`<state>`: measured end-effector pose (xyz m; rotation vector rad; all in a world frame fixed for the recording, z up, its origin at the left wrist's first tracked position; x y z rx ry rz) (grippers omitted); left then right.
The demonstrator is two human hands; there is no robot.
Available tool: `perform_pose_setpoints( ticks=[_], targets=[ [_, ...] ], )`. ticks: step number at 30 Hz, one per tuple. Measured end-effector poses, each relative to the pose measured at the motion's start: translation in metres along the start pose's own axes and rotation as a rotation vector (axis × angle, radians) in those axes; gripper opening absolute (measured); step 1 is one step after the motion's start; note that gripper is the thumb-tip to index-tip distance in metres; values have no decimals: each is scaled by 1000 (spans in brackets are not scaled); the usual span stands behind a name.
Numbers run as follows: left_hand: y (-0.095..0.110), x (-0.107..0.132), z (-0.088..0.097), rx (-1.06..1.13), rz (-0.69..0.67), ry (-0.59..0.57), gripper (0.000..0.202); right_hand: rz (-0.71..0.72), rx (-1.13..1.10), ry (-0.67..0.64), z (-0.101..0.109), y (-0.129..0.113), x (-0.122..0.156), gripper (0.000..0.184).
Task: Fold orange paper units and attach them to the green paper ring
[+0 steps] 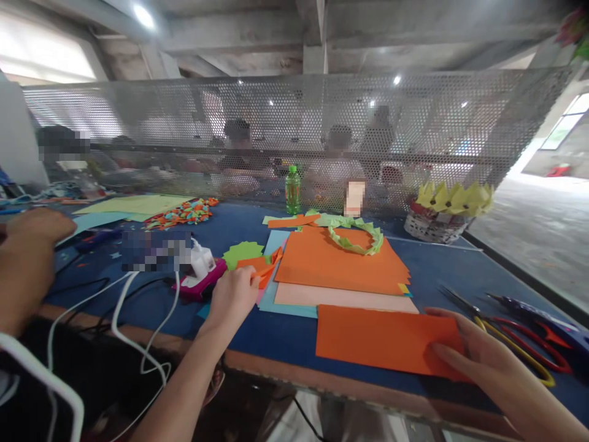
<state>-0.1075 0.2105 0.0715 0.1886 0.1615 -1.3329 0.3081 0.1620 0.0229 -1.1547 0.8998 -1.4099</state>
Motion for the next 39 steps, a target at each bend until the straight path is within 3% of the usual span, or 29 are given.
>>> perform_pose_setpoints(
  ticks=[6, 13, 16, 18, 20, 23, 26, 30, 34, 36, 39],
  targets=[
    [-8, 8, 14, 46, 72, 192, 33, 21, -17, -20, -2, -2, -1, 73],
    [-8, 20, 29, 151, 28, 390, 33, 61, -19, 15, 1, 1, -4, 73],
    [9, 39, 43, 423, -175, 586, 27, 46, -50, -42, -2, 2, -4, 70],
    [28, 57, 47, 630, -384, 636, 26, 37, -84, -71, -3, 2, -4, 68],
    [52, 75, 43, 713, -610, 595, 35, 33, -104, -72, -3, 2, -4, 66],
    [90, 101, 24, 676, -964, 380, 49, 24, -113, -63, -2, 3, -4, 67],
    [108, 114, 4, 534, -1098, 261, 55, 29, -163, -69, -3, 3, -4, 64],
    [111, 114, -7, 418, -1098, 161, 62, 23, -229, -87, -4, 5, -3, 62],
    [106, 114, -2, 480, -1064, 56, 69, 8, -247, -90, -5, 7, -3, 64],
    [99, 108, 3, 637, -927, 41, 68, 7, -233, -75, -5, 5, -1, 63],
    [79, 89, 1, 992, -501, 3, 53, 9, -194, -26, -4, -1, 2, 63]
  ],
)
Point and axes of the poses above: each hand's wrist, its own x-axis away from the middle knuckle, its own z-axis out of the back of the hand, y = z × x, the point moved 6 cm from there along -x, towards the middle knuckle, and after that the axes turned 1 degree about -z, right-handed, at the moved point
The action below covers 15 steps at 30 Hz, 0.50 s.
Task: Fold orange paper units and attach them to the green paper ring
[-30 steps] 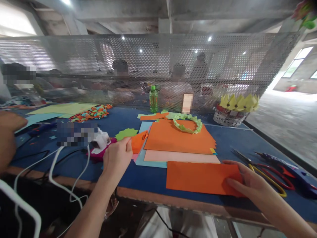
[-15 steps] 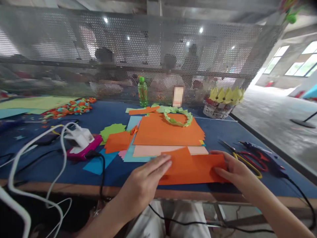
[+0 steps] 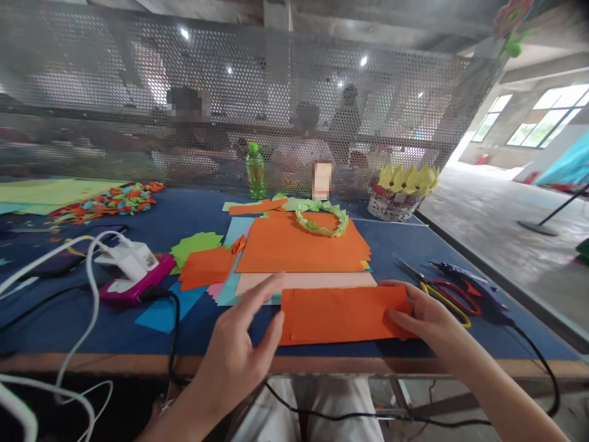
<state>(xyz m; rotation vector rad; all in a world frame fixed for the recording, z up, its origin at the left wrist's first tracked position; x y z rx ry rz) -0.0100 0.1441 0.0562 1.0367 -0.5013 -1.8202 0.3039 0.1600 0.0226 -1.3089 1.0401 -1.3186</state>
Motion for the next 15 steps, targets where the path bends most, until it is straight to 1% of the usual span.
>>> perform_pose_setpoints(
  ticks=[1, 2, 3, 4, 6, 8, 9, 10, 13, 15],
  targets=[
    [-8, -1, 3, 127, 131, 52, 50, 1, 11, 14, 0, -2, 1, 63],
    [-14, -1, 2, 263, 256, 67, 50, 1, 21, 26, -1, -4, 3, 64],
    [-18, -1, -1, 408, 365, 45, 51, -1, 26, 32, -1, -5, 4, 65],
    [-19, 0, -7, 561, 457, -8, 52, -4, 29, 30, -2, -6, 5, 66],
    [-12, 3, -21, 875, 580, -146, 52, -12, 34, 10, -4, -7, 7, 67],
    [1, 5, -32, 1139, 633, -271, 49, -11, 46, -2, -7, -7, 8, 70],
    [6, 7, -36, 1227, 658, -308, 47, -6, 61, 4, -8, -7, 9, 71],
    [9, 9, -39, 1278, 693, -322, 46, 0, 78, 19, -9, -7, 9, 73],
    [8, 15, -45, 1325, 791, -279, 44, 22, 98, 50, -13, -10, 10, 76],
    [7, 17, -48, 1345, 810, -259, 43, 36, 89, 52, -17, -14, 12, 74]
  ],
)
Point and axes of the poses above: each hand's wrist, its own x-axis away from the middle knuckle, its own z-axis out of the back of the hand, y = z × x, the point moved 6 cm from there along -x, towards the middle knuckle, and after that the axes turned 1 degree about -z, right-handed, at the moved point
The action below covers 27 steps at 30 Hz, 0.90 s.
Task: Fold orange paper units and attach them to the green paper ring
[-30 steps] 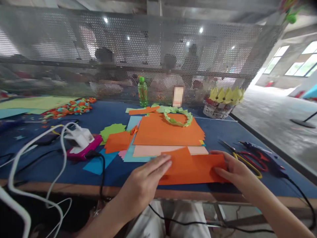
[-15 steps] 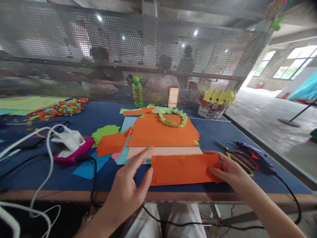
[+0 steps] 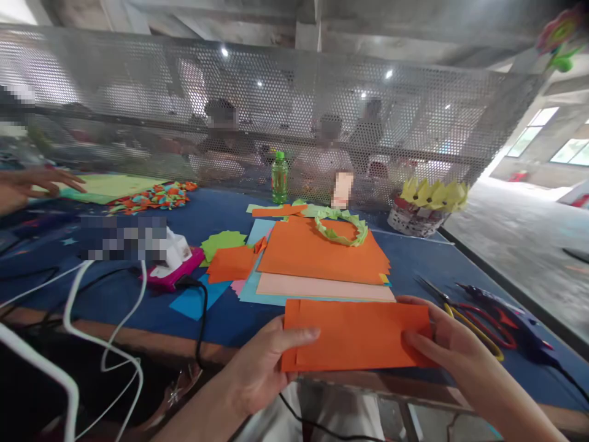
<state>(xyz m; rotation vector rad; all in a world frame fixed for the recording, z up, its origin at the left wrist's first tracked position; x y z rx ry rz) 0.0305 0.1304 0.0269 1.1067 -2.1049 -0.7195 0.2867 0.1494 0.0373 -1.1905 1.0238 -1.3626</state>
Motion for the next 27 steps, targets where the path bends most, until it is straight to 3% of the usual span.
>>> perform_pose_setpoints(
  ticks=[8, 11, 12, 15, 16, 17, 18, 20, 22, 27],
  targets=[
    [-6, -1, -3, 25, -33, -18, 35, -27, 24, -18, -4, -8, 1, 69],
    [-8, 0, -5, 26, -54, -4, 38, 56, 135, -8, 0, -10, -5, 64],
    [-9, 0, -6, 27, -65, 9, 39, 130, 243, 67, 4, -14, -5, 61],
    [-12, -1, -7, 11, -99, 74, 44, 429, 630, 480, 10, -36, 12, 53],
    [-14, -1, -5, -5, -107, 104, 46, 500, 717, 574, 5, -41, 19, 49],
    [-16, -1, -4, -26, -113, 135, 47, 539, 761, 577, -4, -44, 24, 44],
    [-17, -2, -2, -47, -119, 161, 48, 541, 771, 503, -16, -43, 25, 36],
    [-20, -3, 2, -91, -137, 192, 49, 472, 741, 227, -44, -36, 20, 25],
    [-22, -4, 4, -135, -148, 195, 48, 380, 694, 38, -65, -27, 14, 26],
    [-22, -4, 7, -175, -135, 216, 47, 304, 657, -3, -77, -17, 0, 34]
  ],
)
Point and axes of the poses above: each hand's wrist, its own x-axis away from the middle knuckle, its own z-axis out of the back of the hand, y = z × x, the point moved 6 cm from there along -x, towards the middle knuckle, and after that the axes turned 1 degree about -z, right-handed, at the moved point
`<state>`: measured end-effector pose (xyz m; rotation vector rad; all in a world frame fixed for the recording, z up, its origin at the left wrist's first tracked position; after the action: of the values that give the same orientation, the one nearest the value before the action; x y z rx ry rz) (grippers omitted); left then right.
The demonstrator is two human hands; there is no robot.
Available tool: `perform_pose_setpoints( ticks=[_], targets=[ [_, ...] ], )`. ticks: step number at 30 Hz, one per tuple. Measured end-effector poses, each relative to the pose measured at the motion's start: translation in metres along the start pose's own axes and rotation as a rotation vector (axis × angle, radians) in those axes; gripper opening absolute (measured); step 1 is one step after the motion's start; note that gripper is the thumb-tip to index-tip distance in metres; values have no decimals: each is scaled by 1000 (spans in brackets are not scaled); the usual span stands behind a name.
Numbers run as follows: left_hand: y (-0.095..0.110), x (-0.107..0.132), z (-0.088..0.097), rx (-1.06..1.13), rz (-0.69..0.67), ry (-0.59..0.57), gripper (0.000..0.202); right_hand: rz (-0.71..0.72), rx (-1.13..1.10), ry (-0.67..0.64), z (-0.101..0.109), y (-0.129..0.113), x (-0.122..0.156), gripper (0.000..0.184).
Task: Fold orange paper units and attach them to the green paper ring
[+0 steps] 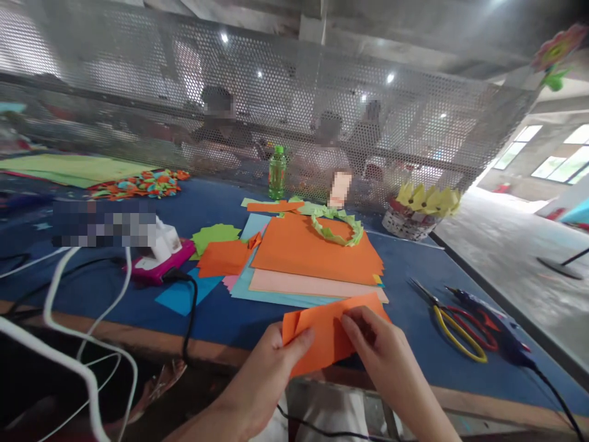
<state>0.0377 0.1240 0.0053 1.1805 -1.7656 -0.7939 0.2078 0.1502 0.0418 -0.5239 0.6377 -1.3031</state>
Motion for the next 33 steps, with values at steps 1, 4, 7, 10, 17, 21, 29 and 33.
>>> perform_pose_setpoints(
  ticks=[1, 4, 7, 10, 17, 21, 29, 33],
  targets=[
    [2, 0, -1, 1, -11, -7, 46, 0, -17, -1, -1, 1, -1, 33],
    [6, 0, -6, 19, -19, -50, 43, 5, -77, 3, -4, 4, -3, 30],
    [10, 0, -10, 79, -6, -93, 42, -1, -118, -9, -6, 6, -4, 31],
    [12, 1, -11, 111, 5, -105, 44, -18, -165, -40, -9, 7, -5, 33],
    [14, 0, -12, 115, 19, -125, 44, -28, -253, -98, -16, 11, -7, 35],
    [17, 1, -13, 65, 25, -104, 48, -29, -288, -114, -18, 7, -6, 35],
    [14, 0, -10, 25, 34, -74, 58, -40, -293, -107, -18, 2, -4, 31],
    [13, 0, -10, 33, 31, -80, 54, -37, -289, -116, -20, 4, -5, 34]
  ],
)
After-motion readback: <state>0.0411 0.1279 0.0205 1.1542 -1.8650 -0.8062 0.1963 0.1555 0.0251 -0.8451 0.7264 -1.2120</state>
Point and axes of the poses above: each hand's wrist, its own x-axis away from the middle knuckle, its own z-axis out of the back of the hand, y = z × x, the point moved 6 cm from there along -x, towards the middle knuckle, and after that the axes turned 1 degree about -z, right-handed, at the moved point
